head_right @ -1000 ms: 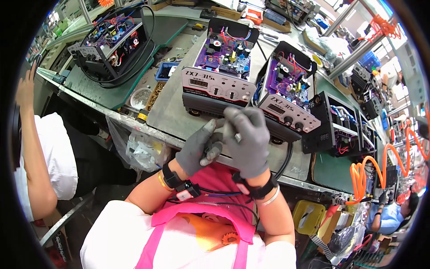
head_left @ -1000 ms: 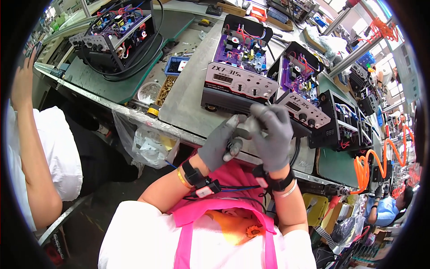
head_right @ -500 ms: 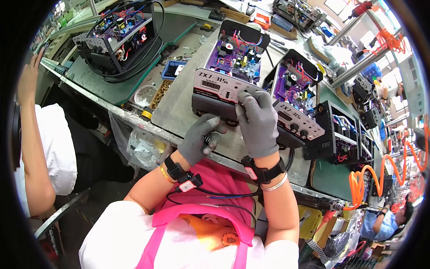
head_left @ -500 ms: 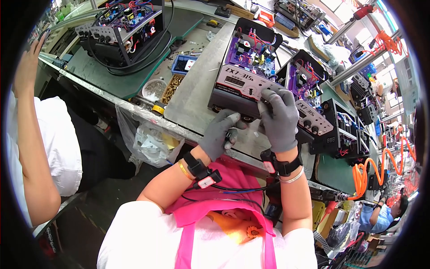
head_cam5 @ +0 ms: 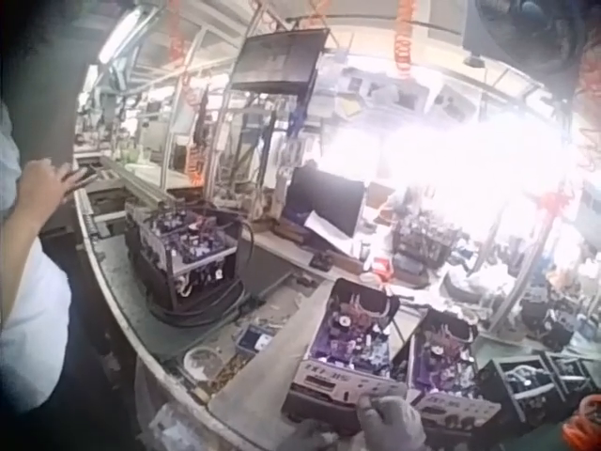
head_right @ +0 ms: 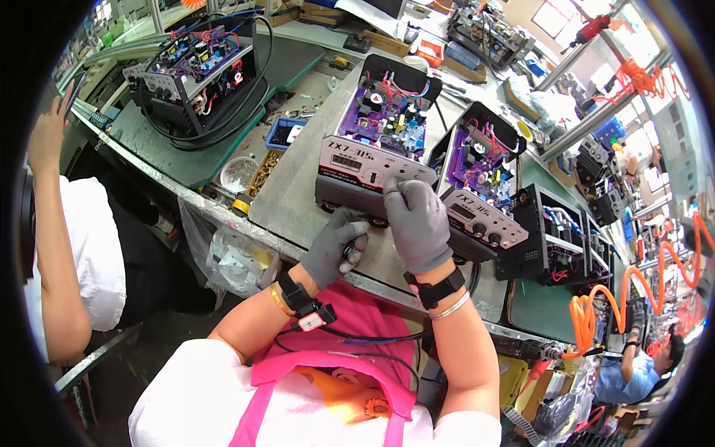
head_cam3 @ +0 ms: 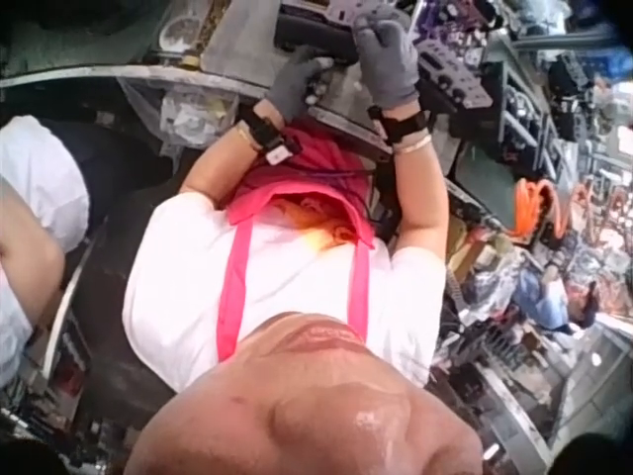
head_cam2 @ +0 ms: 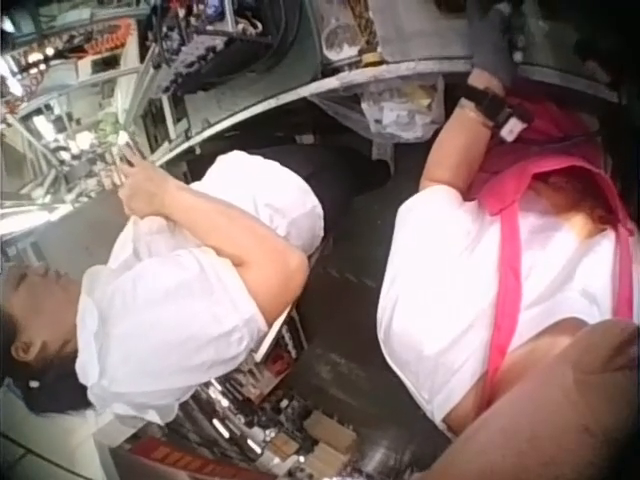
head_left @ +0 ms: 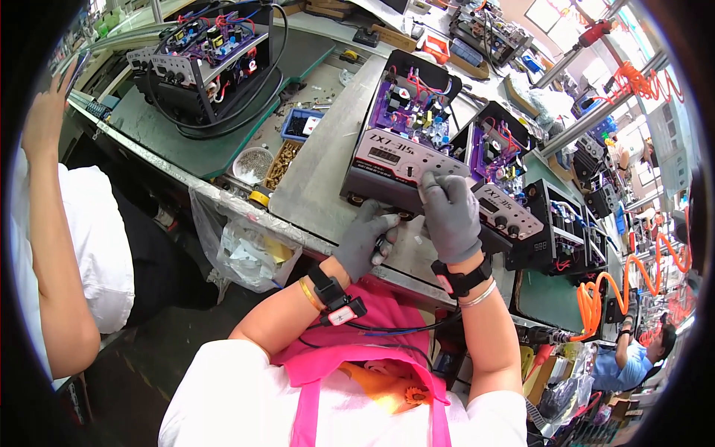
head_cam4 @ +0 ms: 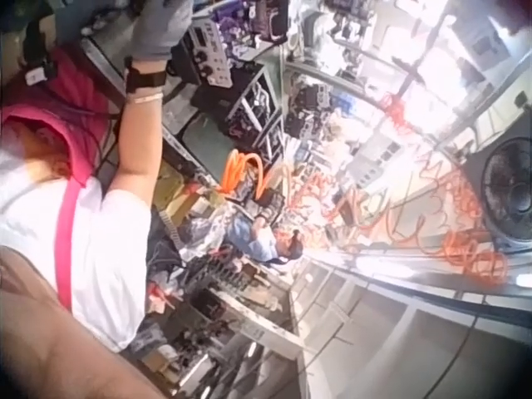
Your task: Assembling components and checking internal wiring of industrial welding machines on a production line.
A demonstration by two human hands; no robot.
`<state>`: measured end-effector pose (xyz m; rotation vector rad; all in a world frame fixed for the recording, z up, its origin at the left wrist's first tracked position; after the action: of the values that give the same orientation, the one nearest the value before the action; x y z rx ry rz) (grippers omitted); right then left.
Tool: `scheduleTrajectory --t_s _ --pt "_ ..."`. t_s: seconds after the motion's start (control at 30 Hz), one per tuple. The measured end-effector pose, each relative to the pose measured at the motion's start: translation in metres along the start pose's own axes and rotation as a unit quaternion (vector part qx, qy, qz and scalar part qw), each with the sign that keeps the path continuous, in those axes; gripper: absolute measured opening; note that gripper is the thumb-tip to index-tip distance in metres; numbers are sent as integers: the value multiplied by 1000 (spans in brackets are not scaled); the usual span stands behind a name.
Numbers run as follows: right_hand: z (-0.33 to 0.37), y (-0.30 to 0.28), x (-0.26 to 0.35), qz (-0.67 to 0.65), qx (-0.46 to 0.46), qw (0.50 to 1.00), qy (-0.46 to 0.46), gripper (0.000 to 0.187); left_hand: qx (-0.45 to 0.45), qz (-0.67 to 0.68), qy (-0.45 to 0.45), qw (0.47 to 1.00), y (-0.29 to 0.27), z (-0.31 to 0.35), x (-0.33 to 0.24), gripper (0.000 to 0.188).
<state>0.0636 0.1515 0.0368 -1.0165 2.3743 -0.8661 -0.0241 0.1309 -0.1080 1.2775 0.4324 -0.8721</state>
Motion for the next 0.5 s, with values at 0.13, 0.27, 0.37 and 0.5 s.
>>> scheduleTrajectory --t_s 0.13,0.27,0.37,0.5 --pt "2 11 -3 44 63 997 2 6 -12 -15 -4 1000 -1 -1 3 29" --pt "0 2 0 20 -27 999 -11 7 -15 -11 4 1000 -4 -5 6 29" --pt "-3 2 1 40 27 999 17 10 -10 -10 4 1000 -8 -6 8 29" --pt "-13 -19 4 3 37 999 24 27 -5 4 -11 1000 -10 -7 11 28"
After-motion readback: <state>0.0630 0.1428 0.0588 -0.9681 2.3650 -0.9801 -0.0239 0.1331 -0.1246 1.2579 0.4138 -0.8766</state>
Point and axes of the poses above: each hand's wrist, its own z-axis away from the middle knuckle, its own y-axis out of the palm, x = y × z, the point moved 7 cm from there along -z, towards the middle knuckle, and after that the axes turned 3 degrees about -z, right-handed, at the moved point
